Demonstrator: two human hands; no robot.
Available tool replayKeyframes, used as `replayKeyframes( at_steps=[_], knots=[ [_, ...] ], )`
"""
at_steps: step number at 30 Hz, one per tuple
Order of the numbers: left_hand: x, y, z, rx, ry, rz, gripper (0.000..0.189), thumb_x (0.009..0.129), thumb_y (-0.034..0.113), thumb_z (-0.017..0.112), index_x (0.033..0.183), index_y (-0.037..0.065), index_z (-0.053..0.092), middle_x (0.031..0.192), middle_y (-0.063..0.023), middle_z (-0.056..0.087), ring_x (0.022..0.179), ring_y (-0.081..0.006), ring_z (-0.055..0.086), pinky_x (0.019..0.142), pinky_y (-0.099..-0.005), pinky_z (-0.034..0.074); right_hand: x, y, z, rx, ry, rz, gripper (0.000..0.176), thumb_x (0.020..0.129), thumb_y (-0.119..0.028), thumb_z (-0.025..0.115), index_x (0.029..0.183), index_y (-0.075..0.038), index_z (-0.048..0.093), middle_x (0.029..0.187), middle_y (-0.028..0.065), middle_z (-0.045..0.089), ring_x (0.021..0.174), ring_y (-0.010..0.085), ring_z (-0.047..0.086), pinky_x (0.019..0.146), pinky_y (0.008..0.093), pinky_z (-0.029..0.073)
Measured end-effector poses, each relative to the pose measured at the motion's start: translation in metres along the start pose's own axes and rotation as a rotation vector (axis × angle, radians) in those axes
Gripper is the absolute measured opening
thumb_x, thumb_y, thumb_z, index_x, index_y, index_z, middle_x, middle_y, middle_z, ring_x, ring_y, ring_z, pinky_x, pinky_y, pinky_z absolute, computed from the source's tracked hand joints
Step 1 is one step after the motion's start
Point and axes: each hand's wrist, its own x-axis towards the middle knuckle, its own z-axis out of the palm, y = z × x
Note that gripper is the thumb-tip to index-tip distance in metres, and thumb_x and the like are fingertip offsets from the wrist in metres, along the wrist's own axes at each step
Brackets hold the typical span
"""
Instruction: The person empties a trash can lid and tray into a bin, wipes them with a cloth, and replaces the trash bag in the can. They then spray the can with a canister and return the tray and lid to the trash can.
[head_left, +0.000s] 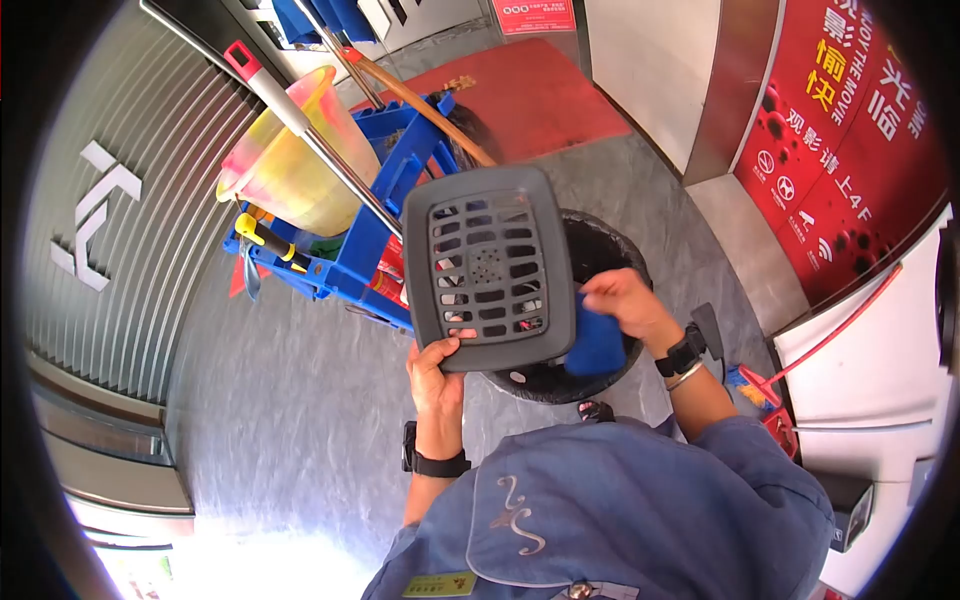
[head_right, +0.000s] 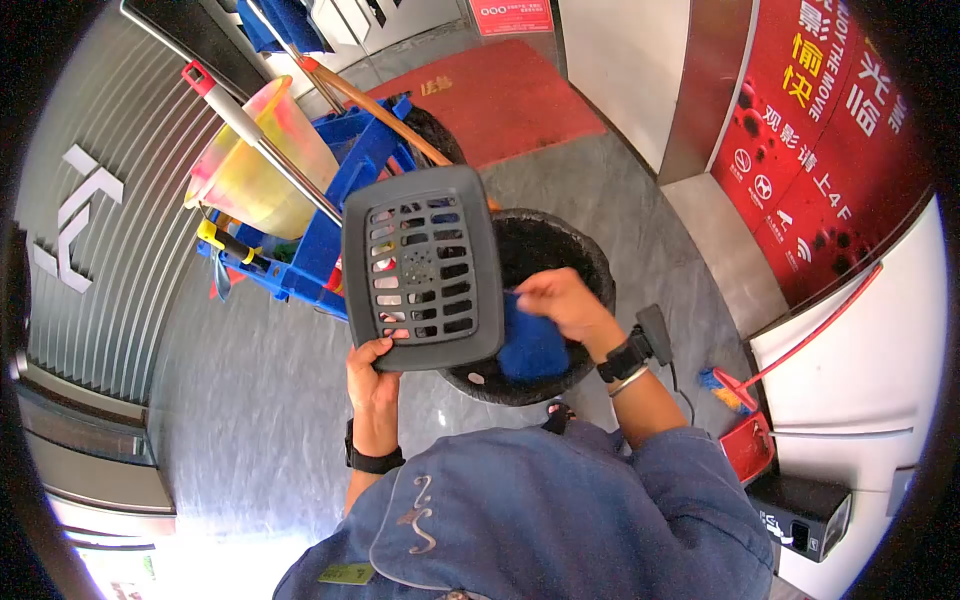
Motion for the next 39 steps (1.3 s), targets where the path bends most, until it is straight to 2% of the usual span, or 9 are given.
replayKeyframes(
  at_steps=[4, 7, 9, 11, 16, 22, 33, 36, 39],
  knots=[
    [-0.006, 0.002, 0.000, 0.041, -0.068, 0.118, 0.037, 0.059, -0.014, 0.044, 0.096, -0.008, 0.047, 0.085, -0.0163, 0.057, 0.071, -0.0279, 0.061, 0.071, -0.0362, 0.049, 0.009, -0.066, 0.020, 0.272, 0.249, -0.235, 0.031, 0.082, -0.011, 0.056, 0.107, 0.005, 0.048, 0.096, 0.0131, 0.059, 0.080, 0.0172, 0.059, 0.072, 0.0286, 0.049],
    [-0.013, 0.002, 0.016, 0.103, -0.104, 0.152, 0.036, 0.058, -0.014, 0.045, 0.093, -0.007, 0.046, 0.087, -0.0177, 0.058, 0.072, -0.0276, 0.061, 0.072, -0.0362, 0.049, 0.029, -0.075, 0.049, -0.262, 0.226, -0.409, 0.034, 0.079, -0.014, 0.058, 0.106, 0.004, 0.049, 0.103, 0.0136, 0.056, 0.087, 0.0198, 0.055, 0.076, 0.0345, 0.045],
    [-0.019, 0.000, 0.025, 0.144, -0.126, 0.196, 0.035, 0.057, -0.013, 0.045, 0.091, -0.006, 0.045, 0.088, -0.0185, 0.058, 0.072, -0.0273, 0.061, 0.072, -0.0358, 0.049, 0.042, -0.078, 0.064, -1.636, 0.278, -0.658, 0.042, 0.072, -0.016, 0.061, 0.108, 0.002, 0.049, 0.109, 0.0142, 0.053, 0.096, 0.0228, 0.048, 0.079, 0.0386, 0.038],
    [-0.019, 0.002, 0.025, 0.154, -0.115, 0.195, 0.035, 0.056, -0.013, 0.045, 0.090, -0.006, 0.045, 0.089, -0.0189, 0.058, 0.072, -0.0273, 0.061, 0.072, -0.0350, 0.049, 0.046, -0.055, 0.073, -1.885, 0.431, -0.794, 0.036, 0.067, -0.015, 0.058, 0.097, 0.004, 0.052, 0.100, 0.0150, 0.053, 0.093, 0.0262, 0.045, 0.075, 0.0380, 0.035],
    [-0.017, -0.005, 0.017, 0.135, -0.051, 0.190, 0.035, 0.054, -0.013, 0.045, 0.088, -0.005, 0.043, 0.089, -0.0193, 0.058, 0.072, -0.0277, 0.061, 0.072, -0.0341, 0.049, 0.009, -0.016, 0.087, -1.724, 0.126, -0.692, 0.016, 0.063, -0.009, 0.049, 0.074, 0.003, 0.052, 0.069, 0.0124, 0.050, 0.069, 0.0251, 0.046, 0.062, 0.0338, 0.038],
    [-0.013, -0.004, 0.011, 0.095, -0.046, 0.172, 0.036, 0.053, -0.014, 0.045, 0.087, -0.004, 0.043, 0.089, -0.0190, 0.058, 0.072, -0.0286, 0.061, 0.071, -0.0354, 0.049, -0.020, -0.001, 0.105, -1.484, 0.046, -0.696, 0.018, 0.060, -0.007, 0.055, 0.075, 0.000, 0.049, 0.069, 0.0125, 0.052, 0.069, 0.0276, 0.047, 0.063, 0.0341, 0.039],
    [-0.024, -0.009, 0.016, 0.082, -0.172, 0.111, 0.039, 0.051, -0.012, 0.043, 0.090, -0.007, 0.047, 0.088, -0.0188, 0.058, 0.074, -0.0289, 0.061, 0.073, -0.0366, 0.049, 0.045, -0.047, 0.071, -1.694, 0.505, -0.863, 0.015, 0.067, -0.006, 0.048, 0.081, -0.001, 0.047, 0.074, 0.0109, 0.050, 0.074, 0.0253, 0.046, 0.065, 0.0337, 0.041],
    [-0.023, -0.014, 0.010, 0.095, -0.164, 0.095, 0.050, 0.051, -0.009, 0.043, 0.101, -0.008, 0.044, 0.089, -0.0171, 0.057, 0.073, -0.0280, 0.061, 0.073, -0.0358, 0.050, 0.023, -0.040, 0.086, -1.734, 0.362, -0.617, 0.016, 0.066, -0.006, 0.049, 0.081, 0.001, 0.048, 0.078, 0.0134, 0.051, 0.076, 0.0264, 0.047, 0.065, 0.0332, 0.042],
    [-0.022, -0.015, 0.009, 0.103, -0.164, 0.084, 0.051, 0.051, -0.010, 0.043, 0.101, -0.007, 0.043, 0.089, -0.0169, 0.057, 0.074, -0.0277, 0.061, 0.073, -0.0362, 0.050, 0.008, -0.022, 0.083, -1.766, 0.325, -0.756, 0.019, 0.065, -0.005, 0.049, 0.083, 0.003, 0.048, 0.079, 0.0153, 0.050, 0.076, 0.0279, 0.046, 0.067, 0.0340, 0.042]
  ],
)
